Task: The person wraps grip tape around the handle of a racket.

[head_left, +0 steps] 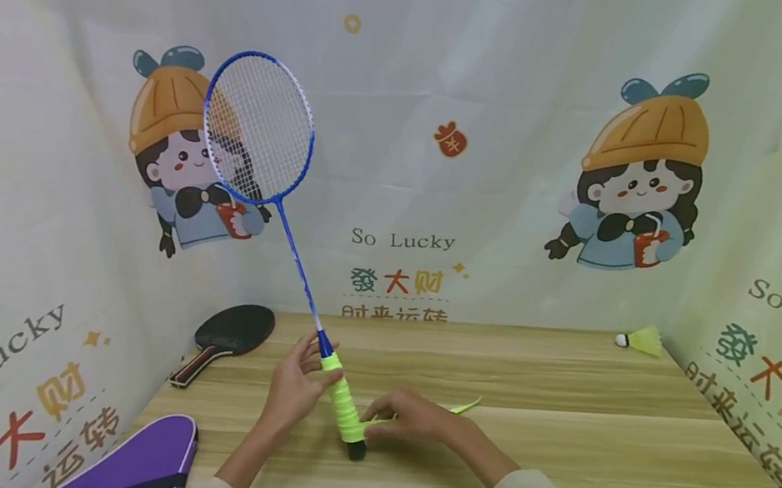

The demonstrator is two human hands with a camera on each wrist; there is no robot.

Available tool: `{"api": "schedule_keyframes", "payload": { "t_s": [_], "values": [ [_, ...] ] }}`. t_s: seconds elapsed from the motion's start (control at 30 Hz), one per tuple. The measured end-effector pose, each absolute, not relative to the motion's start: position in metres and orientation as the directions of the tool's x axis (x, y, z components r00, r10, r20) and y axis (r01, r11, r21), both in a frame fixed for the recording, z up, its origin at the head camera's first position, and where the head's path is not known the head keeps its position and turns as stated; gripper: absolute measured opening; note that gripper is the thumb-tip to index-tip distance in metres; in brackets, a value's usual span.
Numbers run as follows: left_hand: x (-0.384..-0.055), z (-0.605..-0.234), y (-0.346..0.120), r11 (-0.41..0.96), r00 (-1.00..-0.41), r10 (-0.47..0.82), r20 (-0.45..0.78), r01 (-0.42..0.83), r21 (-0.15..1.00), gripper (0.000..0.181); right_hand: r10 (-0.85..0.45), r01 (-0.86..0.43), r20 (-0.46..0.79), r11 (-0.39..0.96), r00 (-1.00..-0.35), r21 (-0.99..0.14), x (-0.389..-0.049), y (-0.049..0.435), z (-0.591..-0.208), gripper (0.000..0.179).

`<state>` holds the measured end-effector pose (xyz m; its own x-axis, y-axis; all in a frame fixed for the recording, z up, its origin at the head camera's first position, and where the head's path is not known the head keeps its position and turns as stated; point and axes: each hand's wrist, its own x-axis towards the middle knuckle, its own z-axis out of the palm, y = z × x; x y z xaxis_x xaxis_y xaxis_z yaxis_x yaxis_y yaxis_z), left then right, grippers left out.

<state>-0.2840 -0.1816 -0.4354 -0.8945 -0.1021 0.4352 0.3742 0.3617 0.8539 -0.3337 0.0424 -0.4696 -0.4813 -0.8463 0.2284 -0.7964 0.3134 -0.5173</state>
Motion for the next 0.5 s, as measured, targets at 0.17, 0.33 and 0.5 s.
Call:
{"api": "schedule_keyframes", "payload": {
  "t_s": [0.17, 0.33, 0.5],
  "values": [
    [-0.2825, -0.4326, -0.1878, 0.331, -0.914, -0.055, 0.403, 0.364, 0.871, 0.075, -0.876, -0.811, 0.202, 0.287, -0.437, -0.51, -0.336, 0.0451, -0.4665, 0.027],
    [-0.2842, -0.4318, -0.1897, 0.256, -0.927, -0.001, 0.375, 0.362, 0.896, 0.076, -0.9, -0.817, 0.192, 0.243, -0.391, -0.523, -0.3377, 0.0442, -0.4668, 0.03],
    [-0.2869, -0.4342, -0.1913, 0.194, -0.938, 0.018, 0.346, 0.343, 0.919, 0.076, -0.922, -0.817, 0.176, 0.202, -0.344, -0.54, -0.3376, 0.0422, -0.4681, 0.03]
  ]
}}
